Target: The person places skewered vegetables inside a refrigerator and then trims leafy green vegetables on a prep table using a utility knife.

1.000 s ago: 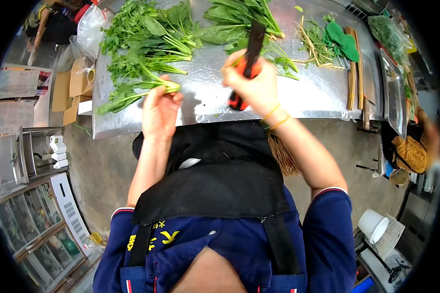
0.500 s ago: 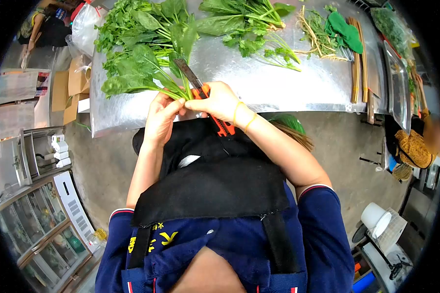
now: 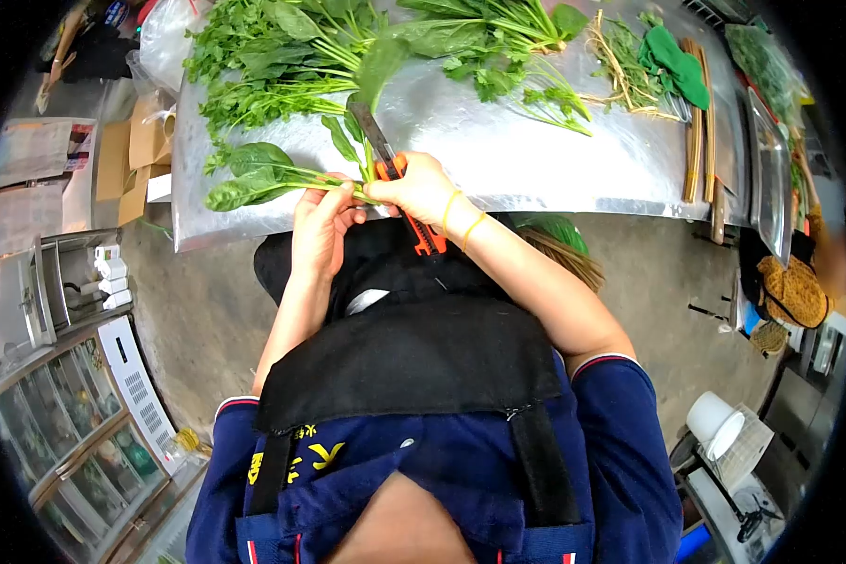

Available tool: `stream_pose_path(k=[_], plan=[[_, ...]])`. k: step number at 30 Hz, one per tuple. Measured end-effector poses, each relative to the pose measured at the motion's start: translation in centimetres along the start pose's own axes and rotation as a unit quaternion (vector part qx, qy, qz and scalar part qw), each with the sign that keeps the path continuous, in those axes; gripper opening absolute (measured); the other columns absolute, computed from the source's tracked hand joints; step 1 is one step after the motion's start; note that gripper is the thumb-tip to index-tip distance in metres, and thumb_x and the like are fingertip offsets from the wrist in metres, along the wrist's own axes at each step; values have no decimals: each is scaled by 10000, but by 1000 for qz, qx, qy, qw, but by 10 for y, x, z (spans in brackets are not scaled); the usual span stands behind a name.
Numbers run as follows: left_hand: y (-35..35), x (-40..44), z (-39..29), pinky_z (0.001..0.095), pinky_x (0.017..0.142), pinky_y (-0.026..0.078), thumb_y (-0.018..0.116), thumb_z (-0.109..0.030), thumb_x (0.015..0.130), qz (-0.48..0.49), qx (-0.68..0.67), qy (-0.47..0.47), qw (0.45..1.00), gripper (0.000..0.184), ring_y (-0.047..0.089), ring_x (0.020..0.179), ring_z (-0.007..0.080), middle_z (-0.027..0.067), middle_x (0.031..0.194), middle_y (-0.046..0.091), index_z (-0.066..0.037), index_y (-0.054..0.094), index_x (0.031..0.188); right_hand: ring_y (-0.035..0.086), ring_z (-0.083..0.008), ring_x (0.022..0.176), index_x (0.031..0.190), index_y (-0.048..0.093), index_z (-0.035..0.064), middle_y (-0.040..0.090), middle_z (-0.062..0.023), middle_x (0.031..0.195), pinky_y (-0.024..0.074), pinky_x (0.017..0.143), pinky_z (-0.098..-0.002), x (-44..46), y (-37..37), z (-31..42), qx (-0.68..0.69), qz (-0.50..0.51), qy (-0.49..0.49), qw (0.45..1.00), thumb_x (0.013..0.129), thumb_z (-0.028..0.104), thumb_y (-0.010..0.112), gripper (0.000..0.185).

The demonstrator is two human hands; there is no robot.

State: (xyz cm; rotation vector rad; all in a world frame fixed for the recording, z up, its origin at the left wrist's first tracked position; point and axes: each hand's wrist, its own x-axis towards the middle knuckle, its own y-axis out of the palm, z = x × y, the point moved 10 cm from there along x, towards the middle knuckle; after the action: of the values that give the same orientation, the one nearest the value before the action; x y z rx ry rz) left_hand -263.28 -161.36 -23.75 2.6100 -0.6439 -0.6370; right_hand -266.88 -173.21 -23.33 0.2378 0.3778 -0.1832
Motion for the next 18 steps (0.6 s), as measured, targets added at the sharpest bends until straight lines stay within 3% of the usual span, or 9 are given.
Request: stream_pose_path(k=[4, 5, 7, 8, 9, 10, 12, 16, 18], plan=[[-8, -13, 13, 223, 540, 450, 629, -197, 884, -67, 103, -105, 987, 217, 582, 695, 114, 52, 806, 606, 0, 570, 955, 570, -130, 501, 752, 634, 31, 624, -91, 655, 463, 489, -293, 21, -21, -6, -214, -67, 2, 975, 652, 231, 718, 239], [-11, -17, 14, 216, 530, 449, 630, -195, 888, -67, 180, -114, 975, 227, 573, 672, 107, 46, 798, 607, 21, 581, 941, 623, -198, 571, 737, 632, 40, 633, -126, 670, 492, 565, -336, 24, -24, -3, -250, -58, 11, 966, 607, 279, 723, 286], [10, -24, -20, 244, 587, 454, 659, -125, 842, -43, 394, 78, 915, 182, 572, 688, 131, 58, 822, 609, 5, 585, 945, 628, -247, 617, 741, 632, 39, 636, -131, 678, 495, 610, -359, 28, -28, 6, -307, -63, -16, 949, 602, 282, 721, 294], [32, -34, -39, 256, 633, 458, 665, -110, 829, -20, 501, 198, 842, 195, 581, 729, 154, 66, 860, 610, 1, 575, 962, 631, -271, 640, 744, 633, 38, 638, -133, 682, 496, 632, -371, 28, -25, 10, -335, -62, -28, 940, 600, 284, 721, 298], [50, -38, -54, 299, 700, 469, 661, -33, 780, -9, 514, 294, 806, 217, 584, 777, 212, 87, 932, 603, -14, 571, 975, 631, -323, 714, 775, 641, 46, 647, -149, 721, 491, 687, -395, 26, -23, 9, -357, -44, -11, 933, 595, 297, 720, 319], [52, -31, -52, 334, 731, 480, 649, -40, 775, -9, 550, 327, 768, 214, 587, 826, 265, 110, 990, 589, -29, 579, 977, 633, -324, 724, 786, 641, 44, 650, -150, 733, 492, 689, -396, 24, -22, 11, -370, -52, -23, 927, 594, 298, 722, 329], [49, -19, -43, 349, 728, 485, 652, -76, 789, -16, 602, 311, 735, 214, 594, 848, 272, 101, 978, 594, -42, 579, 988, 637, -325, 745, 809, 640, 39, 655, -152, 757, 494, 694, -399, 21, -23, 22, -396, -81, -55, 913, 592, 299, 726, 350], [52, -13, -41, 348, 714, 488, 672, -122, 788, 11, 621, 274, 734, 205, 603, 848, 265, 74, 955, 590, -69, 602, 974, 638, -333, 794, 978, 556, 7, 655, -156, 820, 499, 721, -402, 9, -31, 29, -356, -134, -110, 918, 644, 262, 733, 456], [55, -8, -40, 343, 698, 490, 682, -139, 786, 26, 625, 284, 727, 194, 606, 826, 256, 61, 944, 589, -83, 616, 959, 635, -336, 794, 1062, 491, 16, 642, -164, 859, 496, 713, -406, -3, -43, 35, -367, -142, -122, 911, 736, 273, 687, 459]])
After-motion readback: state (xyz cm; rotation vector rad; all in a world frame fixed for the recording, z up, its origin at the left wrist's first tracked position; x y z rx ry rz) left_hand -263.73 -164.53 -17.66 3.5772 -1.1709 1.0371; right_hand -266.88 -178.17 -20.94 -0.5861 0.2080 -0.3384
